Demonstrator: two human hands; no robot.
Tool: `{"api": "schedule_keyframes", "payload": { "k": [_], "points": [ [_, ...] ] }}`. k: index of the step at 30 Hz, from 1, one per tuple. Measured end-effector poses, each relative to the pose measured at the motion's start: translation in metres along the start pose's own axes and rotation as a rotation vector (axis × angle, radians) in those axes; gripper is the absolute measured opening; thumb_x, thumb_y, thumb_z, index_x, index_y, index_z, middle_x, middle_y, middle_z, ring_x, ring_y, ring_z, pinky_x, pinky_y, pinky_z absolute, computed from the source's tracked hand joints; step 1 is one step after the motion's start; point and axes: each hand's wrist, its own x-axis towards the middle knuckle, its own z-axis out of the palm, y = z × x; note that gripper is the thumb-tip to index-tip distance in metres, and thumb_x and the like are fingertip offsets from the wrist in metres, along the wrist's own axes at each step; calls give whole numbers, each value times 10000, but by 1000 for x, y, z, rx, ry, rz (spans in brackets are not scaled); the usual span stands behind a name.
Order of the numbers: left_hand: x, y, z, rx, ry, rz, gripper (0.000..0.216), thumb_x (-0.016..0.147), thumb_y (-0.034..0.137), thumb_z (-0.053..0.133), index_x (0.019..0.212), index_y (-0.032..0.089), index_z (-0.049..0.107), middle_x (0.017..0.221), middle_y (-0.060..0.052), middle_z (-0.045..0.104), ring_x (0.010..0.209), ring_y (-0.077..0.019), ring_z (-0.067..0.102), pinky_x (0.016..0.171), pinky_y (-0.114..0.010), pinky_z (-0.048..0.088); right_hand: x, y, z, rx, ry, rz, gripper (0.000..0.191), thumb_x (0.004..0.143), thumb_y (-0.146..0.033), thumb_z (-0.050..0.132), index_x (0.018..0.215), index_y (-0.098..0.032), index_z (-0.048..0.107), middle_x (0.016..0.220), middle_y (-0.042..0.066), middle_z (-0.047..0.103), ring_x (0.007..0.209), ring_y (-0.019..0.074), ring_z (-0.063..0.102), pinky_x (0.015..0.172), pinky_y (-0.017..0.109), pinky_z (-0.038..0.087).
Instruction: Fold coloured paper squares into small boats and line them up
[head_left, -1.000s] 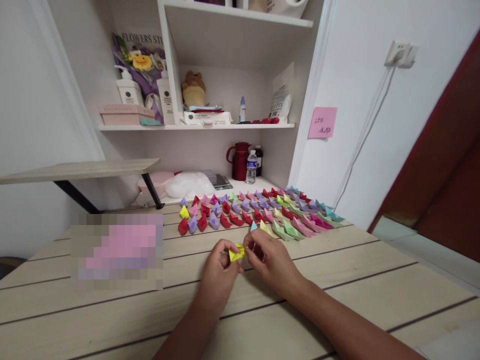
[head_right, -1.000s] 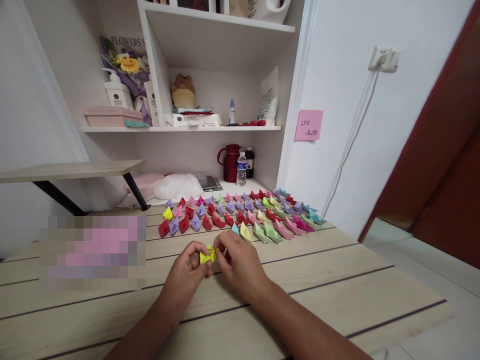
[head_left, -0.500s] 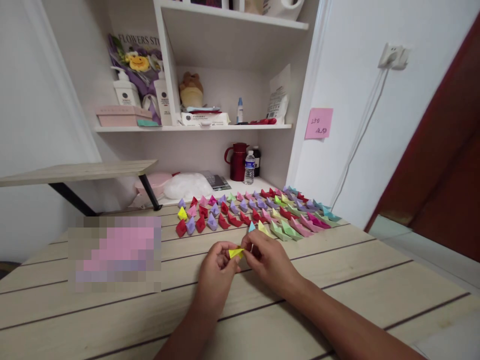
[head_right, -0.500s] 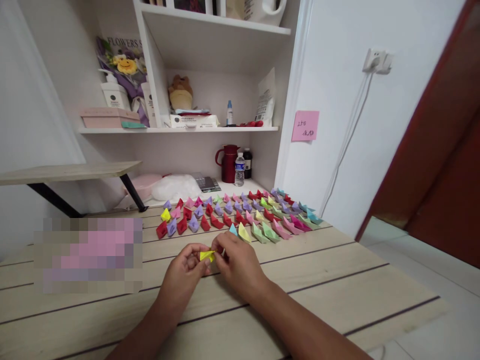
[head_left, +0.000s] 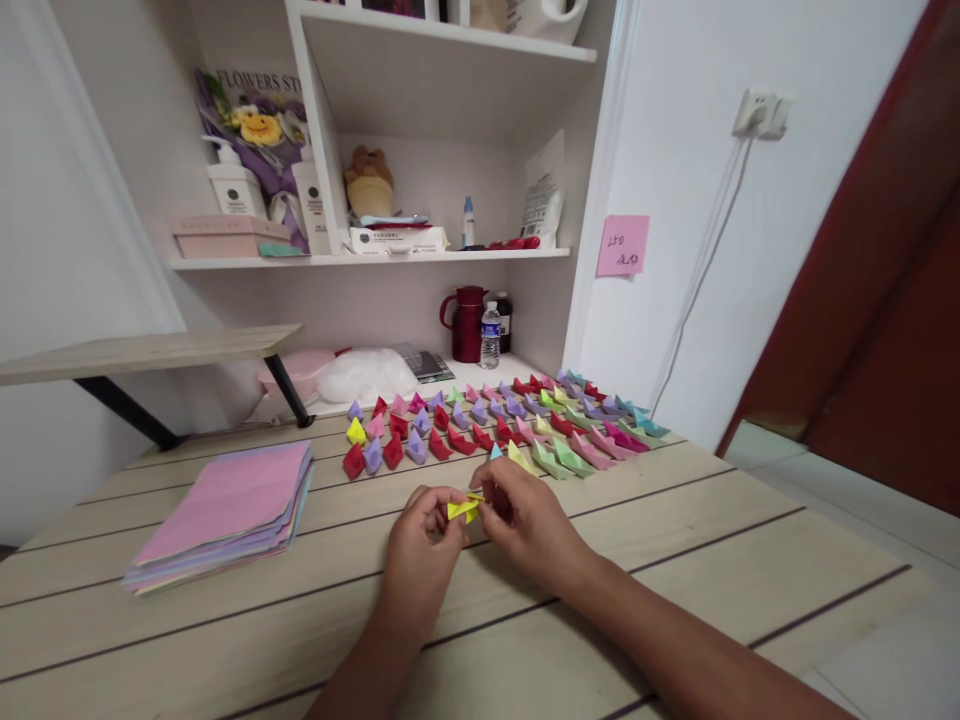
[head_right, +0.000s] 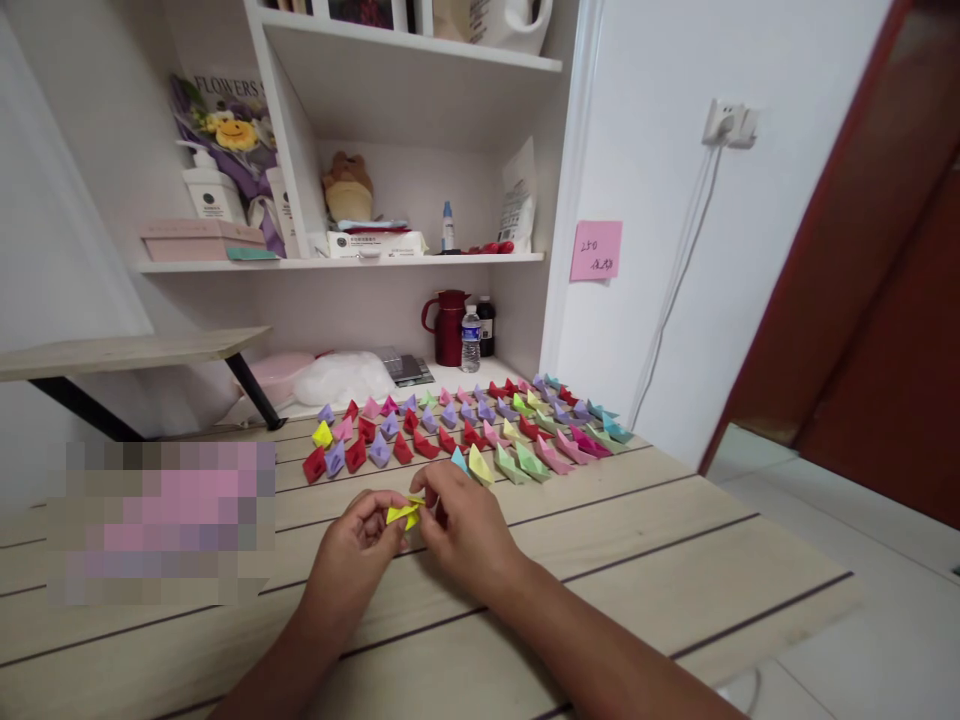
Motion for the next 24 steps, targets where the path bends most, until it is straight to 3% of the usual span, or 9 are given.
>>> {"api": "schedule_keyframes", "payload": {
  "k": [4,12,18,24],
  "points": [
    [-2,5,-1,-35,-33,-27,149,684,265,698,815,201,663,733,11,651,598,-120,583,607,-241,457,2,-4,-4,59,2,17,323,746,-7,521,978,-232,526,949,9,546,700,128,553,608,236,435],
    [-2,11,0,-69,-56,-49,191,631,272,704,784,200,616,633,52,600,534,-89,506,549,-209,398,2,-2,-3,103,-19,-1,387,761,5,496,1063,-237,500,930,-14,590,615,98,531,556,206,404],
    [-1,11,2,-60,-53,-56,202,587,265,675,755,200,583,578,70,565,523,-87,494,538,-201,375,3,1,-2,70,6,-54,299,734,36,489,867,-219,572,852,-8,548,745,132,533,640,227,389],
    [-2,11,2,-38,-45,-73,238,599,301,667,793,191,584,564,73,565,523,-86,491,539,-198,374,3,-2,-9,41,18,-52,240,791,-18,542,898,-215,628,901,6,550,670,114,517,592,224,384]
  ]
}}
